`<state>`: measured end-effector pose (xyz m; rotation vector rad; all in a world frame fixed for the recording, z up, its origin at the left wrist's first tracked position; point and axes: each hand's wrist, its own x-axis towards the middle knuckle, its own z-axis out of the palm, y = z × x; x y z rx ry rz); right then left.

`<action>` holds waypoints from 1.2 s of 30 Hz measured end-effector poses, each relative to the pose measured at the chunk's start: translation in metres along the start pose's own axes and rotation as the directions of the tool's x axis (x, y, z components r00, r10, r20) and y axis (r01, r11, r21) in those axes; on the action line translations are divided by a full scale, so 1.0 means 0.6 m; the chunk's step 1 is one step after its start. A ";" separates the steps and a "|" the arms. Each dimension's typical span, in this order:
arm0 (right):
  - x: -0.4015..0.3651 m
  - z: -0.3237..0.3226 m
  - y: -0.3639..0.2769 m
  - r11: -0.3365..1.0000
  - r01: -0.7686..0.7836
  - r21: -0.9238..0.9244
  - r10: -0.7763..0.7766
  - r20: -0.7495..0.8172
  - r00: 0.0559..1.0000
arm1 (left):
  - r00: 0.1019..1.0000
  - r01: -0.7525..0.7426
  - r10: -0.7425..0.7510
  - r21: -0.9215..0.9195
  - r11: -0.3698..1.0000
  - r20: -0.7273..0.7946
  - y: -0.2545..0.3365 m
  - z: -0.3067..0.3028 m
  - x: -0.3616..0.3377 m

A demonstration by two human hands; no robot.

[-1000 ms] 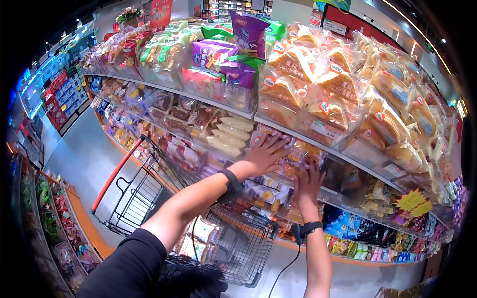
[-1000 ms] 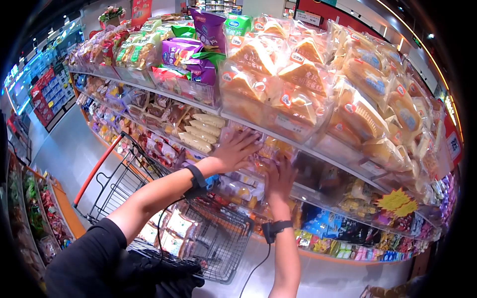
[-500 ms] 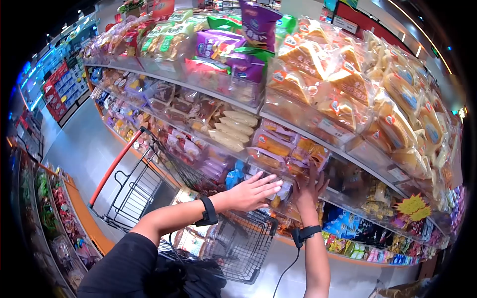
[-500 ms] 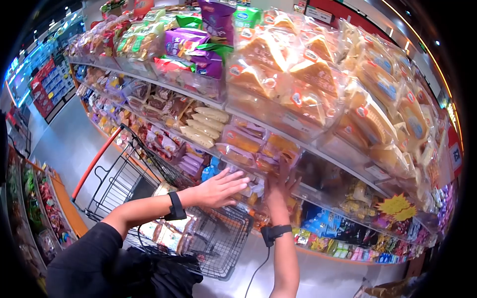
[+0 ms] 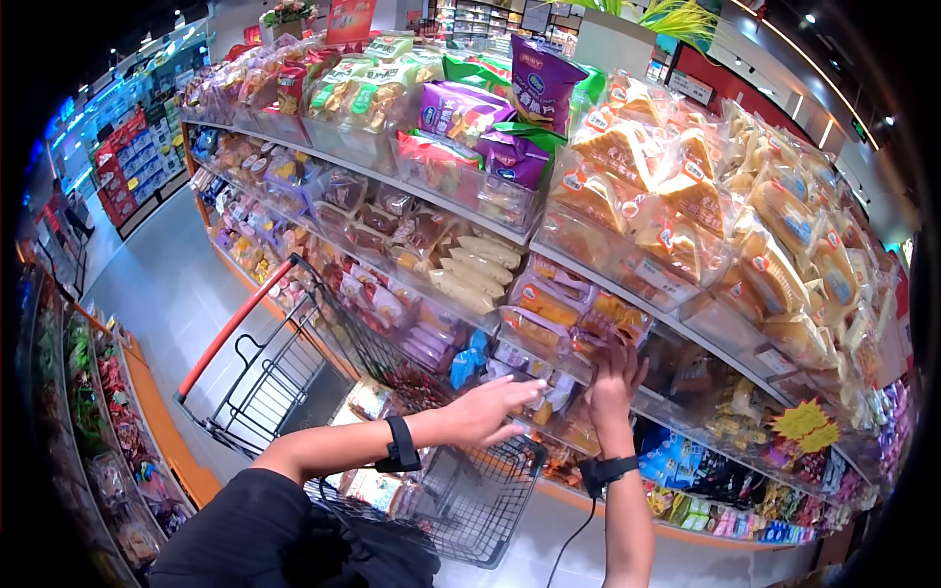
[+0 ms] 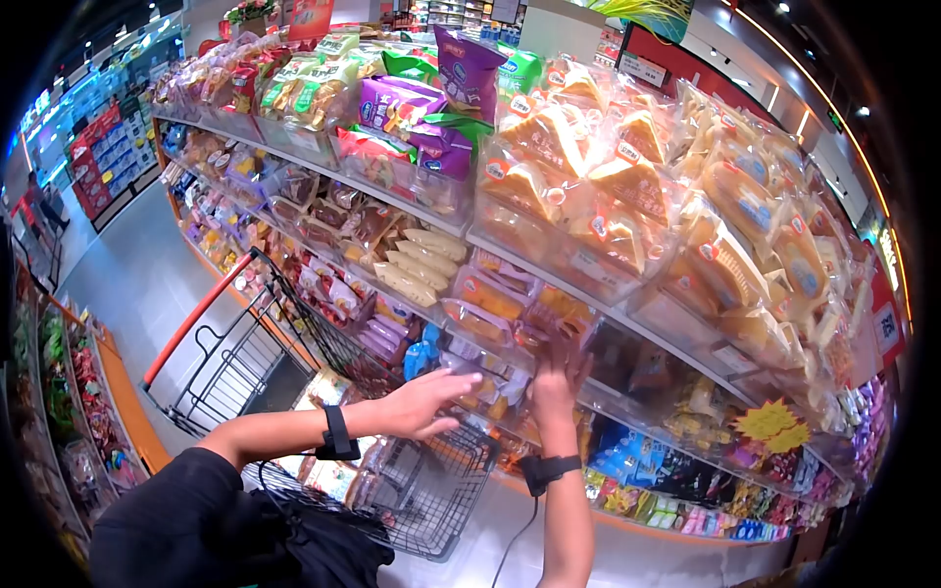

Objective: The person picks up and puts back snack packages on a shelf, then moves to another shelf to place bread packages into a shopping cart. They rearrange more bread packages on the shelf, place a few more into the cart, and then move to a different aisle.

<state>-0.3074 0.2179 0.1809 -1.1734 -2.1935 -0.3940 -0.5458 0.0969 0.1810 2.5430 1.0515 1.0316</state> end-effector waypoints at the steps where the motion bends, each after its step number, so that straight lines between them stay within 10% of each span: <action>1: 0.003 -0.029 -0.018 1.000 0.004 0.001 -0.004 -0.066 0.998 | 0.994 0.105 -0.109 -0.120 0.987 -0.027 0.003 0.002 0.002; 5: -0.013 -0.104 -0.076 0.882 -0.258 0.394 0.153 0.279 0.948 | 0.872 0.353 -0.487 -0.613 0.707 -0.060 0.000 0.034 0.023; 8: -0.043 -0.117 -0.119 0.661 -0.361 0.658 0.157 0.349 0.924 | 0.880 0.310 -0.461 -0.875 0.371 0.116 -0.005 0.037 0.033; 11: -0.066 -0.118 -0.140 0.484 -0.514 0.708 0.244 0.455 0.857 | 0.829 0.501 -0.527 -0.667 0.550 0.188 0.033 0.012 0.036; 21: -0.116 -0.075 -0.124 0.013 -0.687 0.726 0.225 0.667 0.710 | 0.772 0.343 -0.634 -0.867 0.362 0.040 0.011 0.053 0.024; 30: -0.113 -0.068 -0.119 -0.070 -0.692 0.718 0.217 0.688 0.692 | 0.810 0.467 -0.526 -0.827 0.314 0.258 -0.004 0.046 0.021; 36: -0.117 -0.065 -0.120 -0.096 -0.673 0.734 0.256 0.671 0.696 | 0.722 0.431 -0.683 -0.845 0.317 0.112 -0.012 0.050 0.019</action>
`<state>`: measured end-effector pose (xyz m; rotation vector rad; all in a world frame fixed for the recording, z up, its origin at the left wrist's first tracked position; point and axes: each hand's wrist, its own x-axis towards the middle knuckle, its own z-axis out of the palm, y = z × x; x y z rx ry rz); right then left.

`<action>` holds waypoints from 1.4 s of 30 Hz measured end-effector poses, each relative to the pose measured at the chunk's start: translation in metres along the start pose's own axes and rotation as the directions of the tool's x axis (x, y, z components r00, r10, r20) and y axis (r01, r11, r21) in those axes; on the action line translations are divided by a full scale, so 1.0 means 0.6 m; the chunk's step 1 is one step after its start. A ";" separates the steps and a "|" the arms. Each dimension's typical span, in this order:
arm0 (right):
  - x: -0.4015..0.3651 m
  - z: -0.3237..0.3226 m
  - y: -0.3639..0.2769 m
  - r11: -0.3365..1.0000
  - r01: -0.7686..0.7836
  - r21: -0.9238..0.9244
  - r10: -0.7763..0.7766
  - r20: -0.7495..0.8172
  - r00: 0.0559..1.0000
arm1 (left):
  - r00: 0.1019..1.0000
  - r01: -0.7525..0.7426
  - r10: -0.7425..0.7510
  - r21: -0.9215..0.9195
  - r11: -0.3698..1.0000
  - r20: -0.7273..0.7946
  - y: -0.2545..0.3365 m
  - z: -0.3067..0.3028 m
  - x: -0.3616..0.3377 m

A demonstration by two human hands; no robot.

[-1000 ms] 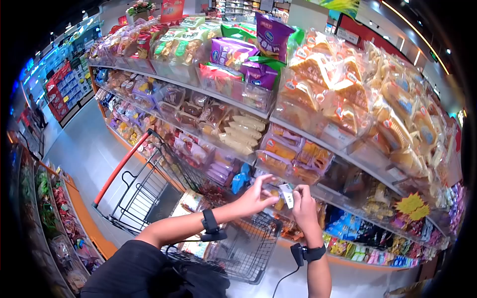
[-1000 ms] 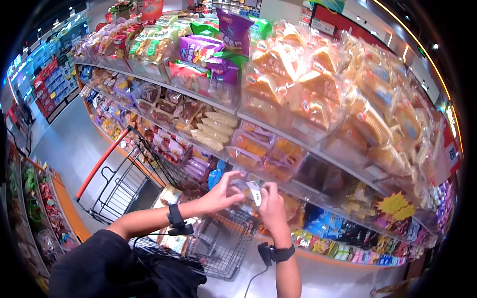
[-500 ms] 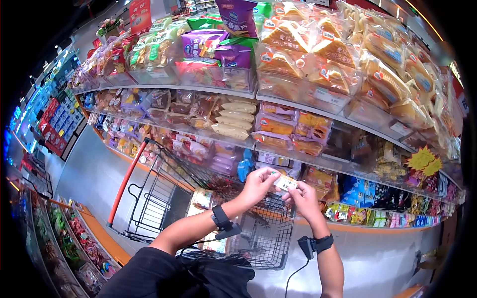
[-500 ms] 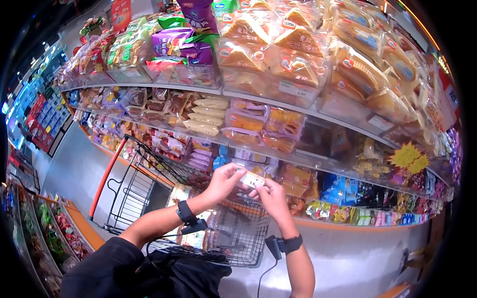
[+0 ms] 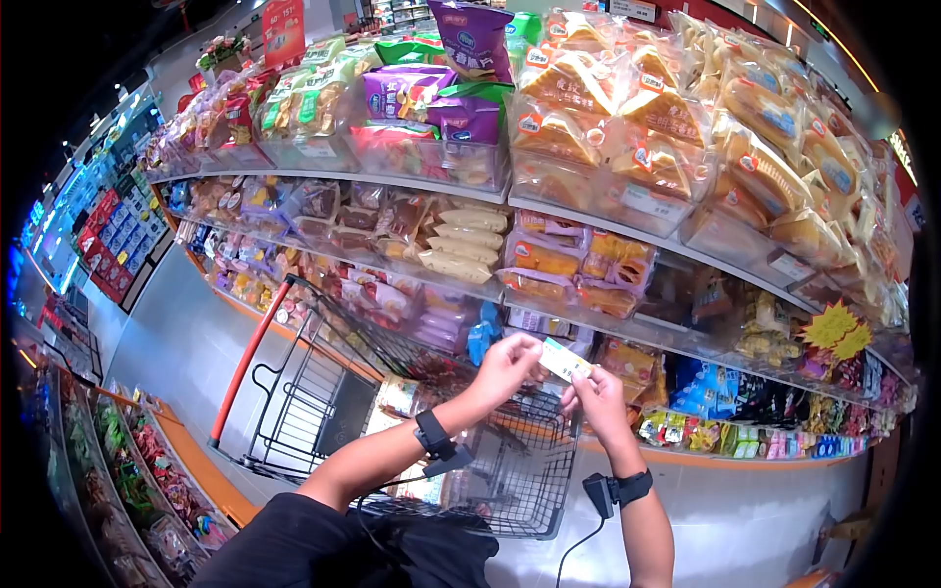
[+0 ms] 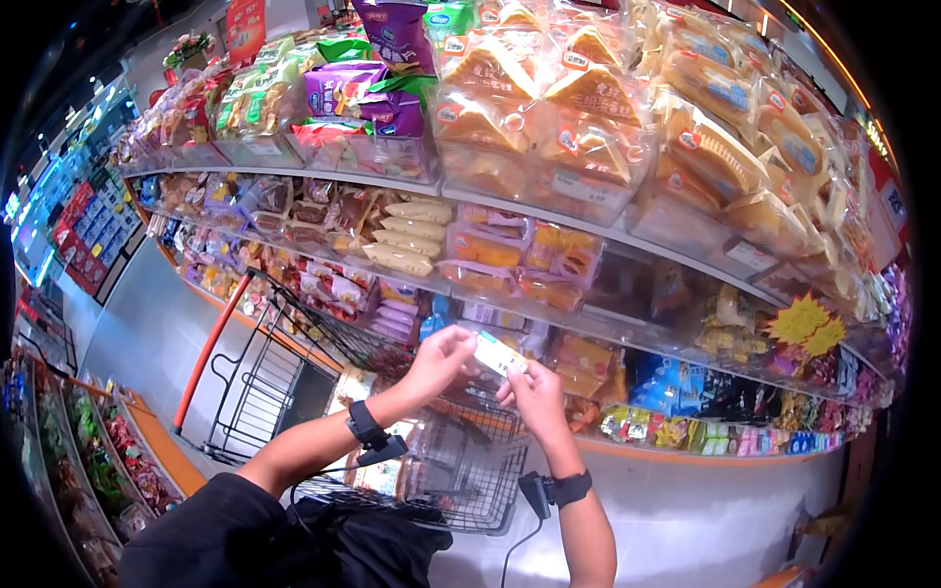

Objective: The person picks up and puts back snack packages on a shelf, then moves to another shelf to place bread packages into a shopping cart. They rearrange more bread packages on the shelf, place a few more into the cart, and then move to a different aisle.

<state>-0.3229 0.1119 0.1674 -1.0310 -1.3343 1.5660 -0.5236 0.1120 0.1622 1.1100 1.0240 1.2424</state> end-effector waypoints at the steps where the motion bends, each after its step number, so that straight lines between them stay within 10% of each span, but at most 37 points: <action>1: -0.002 -0.003 -0.001 1.000 -0.006 -0.026 0.006 -0.002 1.000 | 0.999 -0.029 0.027 -0.071 0.997 -0.024 0.000 -0.003 0.004; 12: 0.015 -0.038 -0.020 0.989 0.034 -0.147 -0.044 -0.070 0.997 | 0.987 -0.156 0.151 0.112 0.981 0.054 0.009 -0.010 0.055; 16: 0.046 -0.063 -0.018 0.984 0.097 -0.146 -0.099 -0.009 0.995 | 0.870 -0.490 0.445 0.456 0.743 0.211 0.006 0.009 0.080; 17: 0.048 -0.067 -0.021 0.963 0.075 -0.260 -0.077 -0.001 0.997 | 0.948 -0.304 0.219 0.457 0.836 0.230 0.046 0.022 0.065; 26: 0.082 -0.081 -0.058 0.466 0.341 -0.817 -0.653 -0.058 0.755 | 0.876 -0.424 0.448 0.722 0.546 0.176 0.001 0.053 0.124; 35: 0.144 -0.120 -0.015 0.183 0.097 -0.978 -0.570 -0.025 0.821 | 0.793 -0.519 0.538 0.778 0.355 0.284 0.010 0.059 0.106; 42: 0.149 -0.120 -0.014 0.244 0.134 -0.961 -0.612 -0.046 0.790 | 0.803 -0.540 0.491 0.761 0.359 0.338 0.010 0.056 0.105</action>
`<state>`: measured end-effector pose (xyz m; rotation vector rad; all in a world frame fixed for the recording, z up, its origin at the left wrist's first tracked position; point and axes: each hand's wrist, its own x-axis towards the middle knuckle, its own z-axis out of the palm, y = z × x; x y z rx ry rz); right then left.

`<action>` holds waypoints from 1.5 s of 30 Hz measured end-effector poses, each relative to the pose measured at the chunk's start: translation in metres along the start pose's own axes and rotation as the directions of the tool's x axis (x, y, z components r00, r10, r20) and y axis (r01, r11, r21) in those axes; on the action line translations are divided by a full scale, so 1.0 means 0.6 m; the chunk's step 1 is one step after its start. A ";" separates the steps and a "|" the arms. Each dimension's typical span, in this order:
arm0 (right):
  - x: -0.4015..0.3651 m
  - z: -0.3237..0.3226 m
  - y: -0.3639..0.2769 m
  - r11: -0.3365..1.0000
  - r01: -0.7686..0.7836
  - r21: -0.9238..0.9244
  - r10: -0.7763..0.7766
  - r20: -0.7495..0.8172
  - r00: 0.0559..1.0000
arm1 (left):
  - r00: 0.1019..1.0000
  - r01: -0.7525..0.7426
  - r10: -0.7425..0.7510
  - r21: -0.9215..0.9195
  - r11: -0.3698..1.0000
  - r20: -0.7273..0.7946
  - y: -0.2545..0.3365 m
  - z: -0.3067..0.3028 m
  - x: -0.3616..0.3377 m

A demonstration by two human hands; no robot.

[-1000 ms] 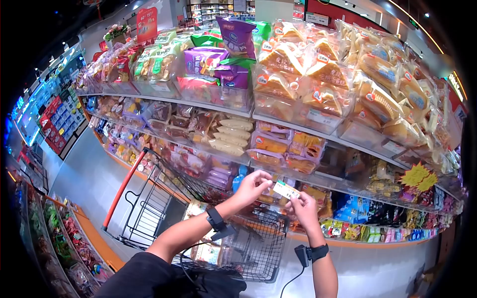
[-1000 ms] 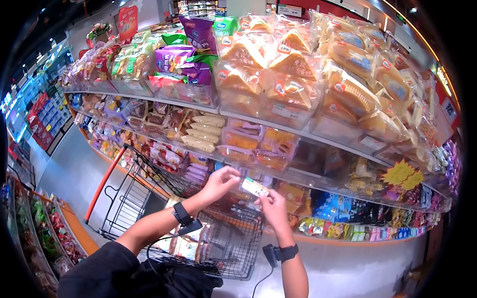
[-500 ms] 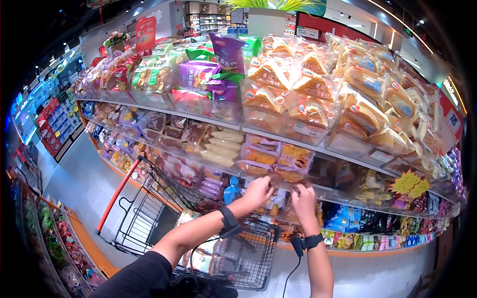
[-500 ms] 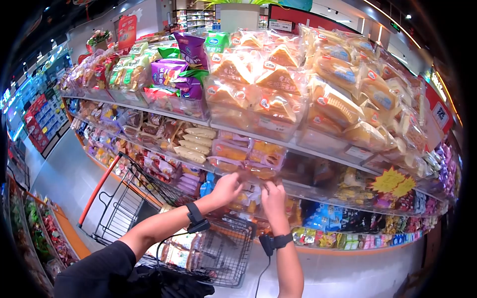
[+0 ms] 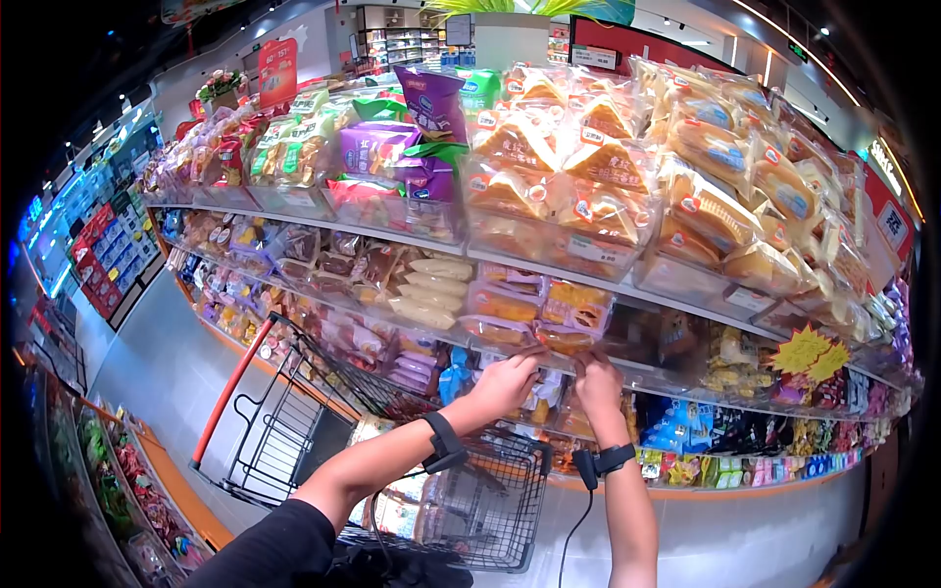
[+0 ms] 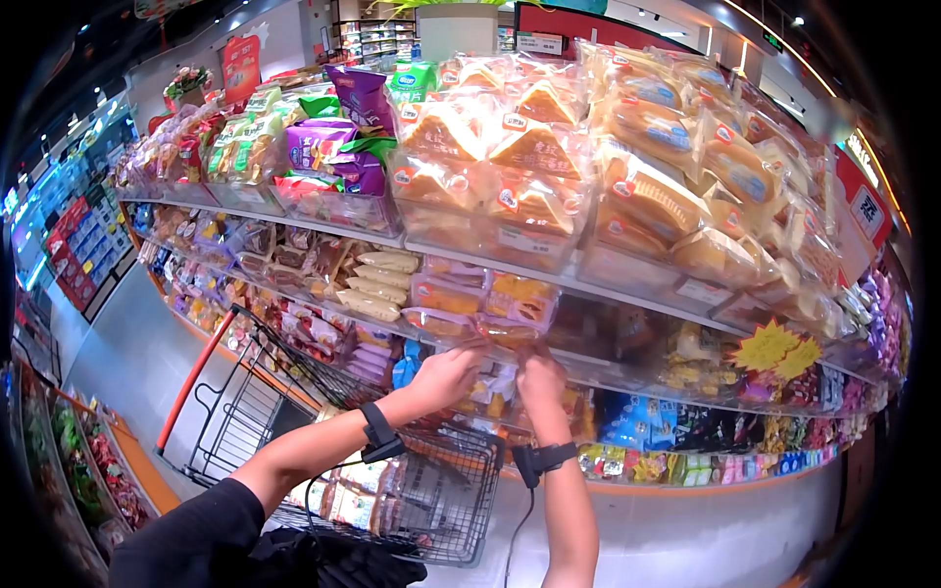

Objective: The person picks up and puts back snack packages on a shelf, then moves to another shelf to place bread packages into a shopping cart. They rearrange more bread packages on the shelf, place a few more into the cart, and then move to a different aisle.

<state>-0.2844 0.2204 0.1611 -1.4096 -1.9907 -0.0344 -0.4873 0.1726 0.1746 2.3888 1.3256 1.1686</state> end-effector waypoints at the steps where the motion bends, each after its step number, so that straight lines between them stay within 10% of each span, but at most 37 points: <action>1: -0.001 -0.003 0.000 1.000 0.016 0.018 -0.016 -0.004 1.000 | 1.000 0.002 -0.002 0.005 1.000 -0.003 -0.003 0.004 -0.002; 45: -0.016 -0.007 -0.030 0.996 -0.060 0.062 0.066 -0.114 0.991 | 0.999 -0.001 -0.003 0.130 0.992 0.032 -0.009 0.023 -0.004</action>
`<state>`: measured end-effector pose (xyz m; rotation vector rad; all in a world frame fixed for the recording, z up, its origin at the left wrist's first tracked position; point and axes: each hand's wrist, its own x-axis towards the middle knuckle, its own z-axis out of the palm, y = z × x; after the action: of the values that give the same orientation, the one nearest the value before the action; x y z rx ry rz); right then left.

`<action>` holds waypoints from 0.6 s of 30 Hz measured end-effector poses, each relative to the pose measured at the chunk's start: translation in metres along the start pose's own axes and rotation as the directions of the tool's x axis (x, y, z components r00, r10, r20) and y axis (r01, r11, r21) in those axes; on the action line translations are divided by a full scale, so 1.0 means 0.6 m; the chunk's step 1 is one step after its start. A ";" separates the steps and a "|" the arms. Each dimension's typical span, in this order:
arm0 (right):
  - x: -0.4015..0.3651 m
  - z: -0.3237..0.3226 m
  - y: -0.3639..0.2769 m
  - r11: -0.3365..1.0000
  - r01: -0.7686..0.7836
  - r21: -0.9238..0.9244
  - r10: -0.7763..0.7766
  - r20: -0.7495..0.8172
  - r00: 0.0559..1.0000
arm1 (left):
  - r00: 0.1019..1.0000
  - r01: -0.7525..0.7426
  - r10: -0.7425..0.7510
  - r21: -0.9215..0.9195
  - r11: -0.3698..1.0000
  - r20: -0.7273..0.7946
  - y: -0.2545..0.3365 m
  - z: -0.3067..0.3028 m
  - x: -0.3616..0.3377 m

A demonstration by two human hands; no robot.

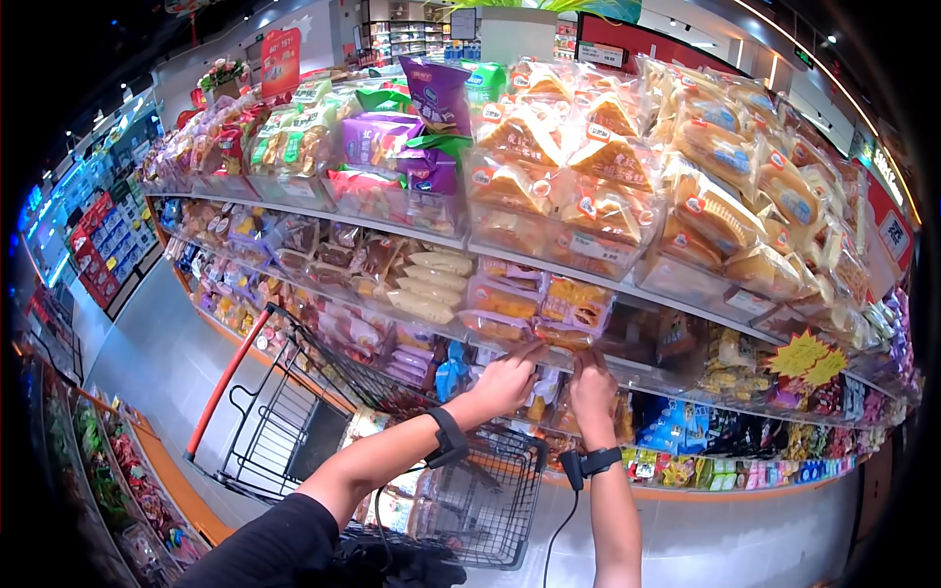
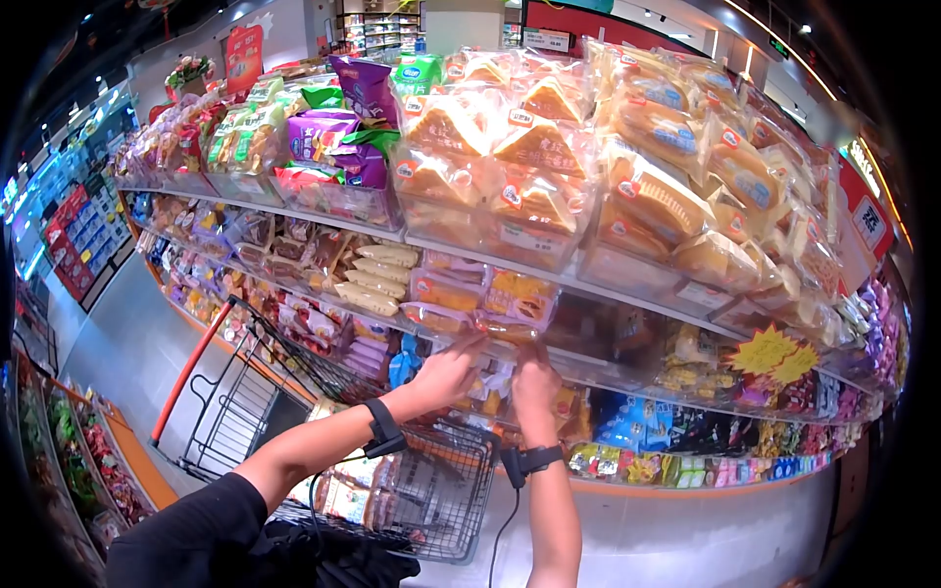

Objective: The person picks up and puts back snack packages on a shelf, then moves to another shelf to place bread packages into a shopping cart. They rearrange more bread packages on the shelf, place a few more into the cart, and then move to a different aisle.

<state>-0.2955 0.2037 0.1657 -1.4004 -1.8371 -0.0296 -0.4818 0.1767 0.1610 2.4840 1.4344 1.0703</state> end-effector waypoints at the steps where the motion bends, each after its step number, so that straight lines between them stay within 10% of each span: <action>1: 0.001 -0.001 -0.001 1.000 -0.004 -0.010 0.004 0.003 1.000 | 1.000 -0.005 0.005 0.002 1.000 -0.003 0.001 0.000 0.001; 18: 0.007 -0.002 0.020 0.998 0.064 -0.016 -0.063 0.083 0.995 | 0.999 -0.006 0.005 -0.020 1.000 -0.045 0.004 0.000 -0.003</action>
<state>-0.2852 0.2114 0.1636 -1.3739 -1.9537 -0.0210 -0.4806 0.1741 0.1611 2.4670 1.4223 1.1433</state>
